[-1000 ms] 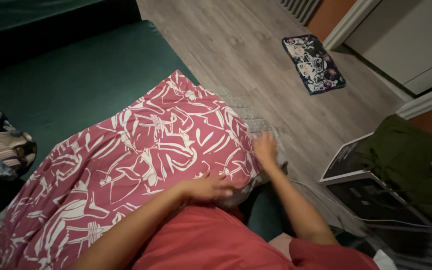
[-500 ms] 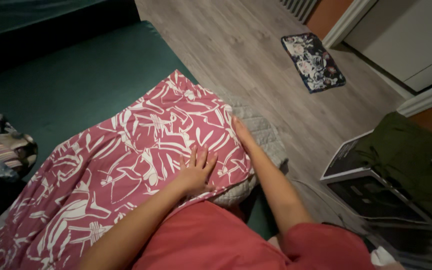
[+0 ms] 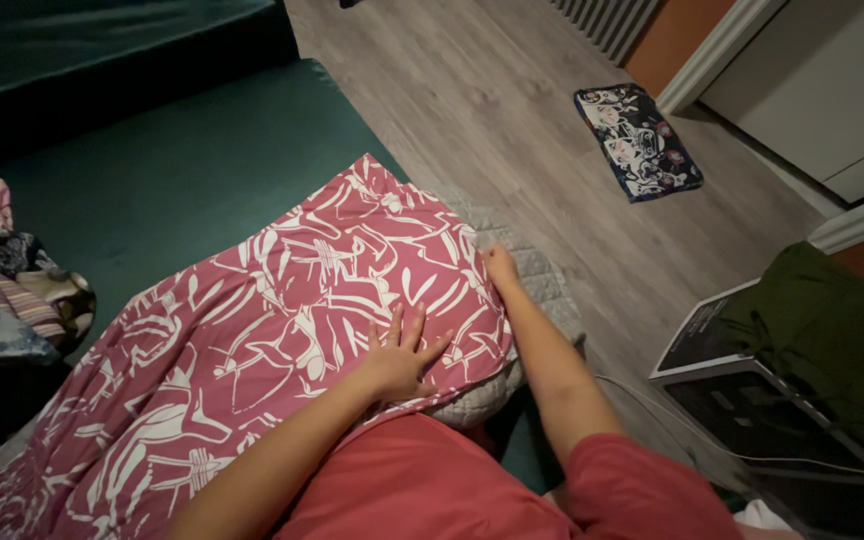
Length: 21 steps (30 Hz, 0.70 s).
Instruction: The person folds a single patterned cloth on a green padded surface. They smooth and align the fabric, then fold it into a compact rectangle, finishing with a final press.
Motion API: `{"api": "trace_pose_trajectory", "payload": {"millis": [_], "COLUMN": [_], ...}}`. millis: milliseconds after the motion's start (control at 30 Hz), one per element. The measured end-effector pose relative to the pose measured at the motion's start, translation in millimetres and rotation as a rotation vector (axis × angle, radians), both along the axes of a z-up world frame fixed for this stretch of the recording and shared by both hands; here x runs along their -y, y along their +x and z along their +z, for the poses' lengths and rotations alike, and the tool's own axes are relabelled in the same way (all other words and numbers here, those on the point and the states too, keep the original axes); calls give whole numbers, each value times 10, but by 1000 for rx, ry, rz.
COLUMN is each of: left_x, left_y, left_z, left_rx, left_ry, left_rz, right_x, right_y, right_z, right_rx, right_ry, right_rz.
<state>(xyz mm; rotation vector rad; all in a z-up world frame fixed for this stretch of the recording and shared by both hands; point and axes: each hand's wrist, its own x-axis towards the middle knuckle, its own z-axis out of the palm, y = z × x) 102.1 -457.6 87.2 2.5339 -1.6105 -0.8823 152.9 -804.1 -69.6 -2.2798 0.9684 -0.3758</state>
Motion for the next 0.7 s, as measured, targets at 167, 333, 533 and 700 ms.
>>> {"api": "trace_pose_trajectory", "payload": {"millis": [167,333,533,700], "left_x": [4,27,-143,-833], "left_y": [-16,-30,87,488], "left_z": [47,143,-70,-624], "left_rx": [6,-5,-103,-272], "left_ry": [18,95,36,-205], "left_rz": [1,13,23,133], "right_x": [-399,-1664,-1112,-641], "right_y": [-264,-794,-431,-239], "right_z": [526,787,522,254], "right_rx": [-11,-283,-78,285], "right_ry": [-129,-399,-250,-78], "right_rz": [-111,255,225,324]}}
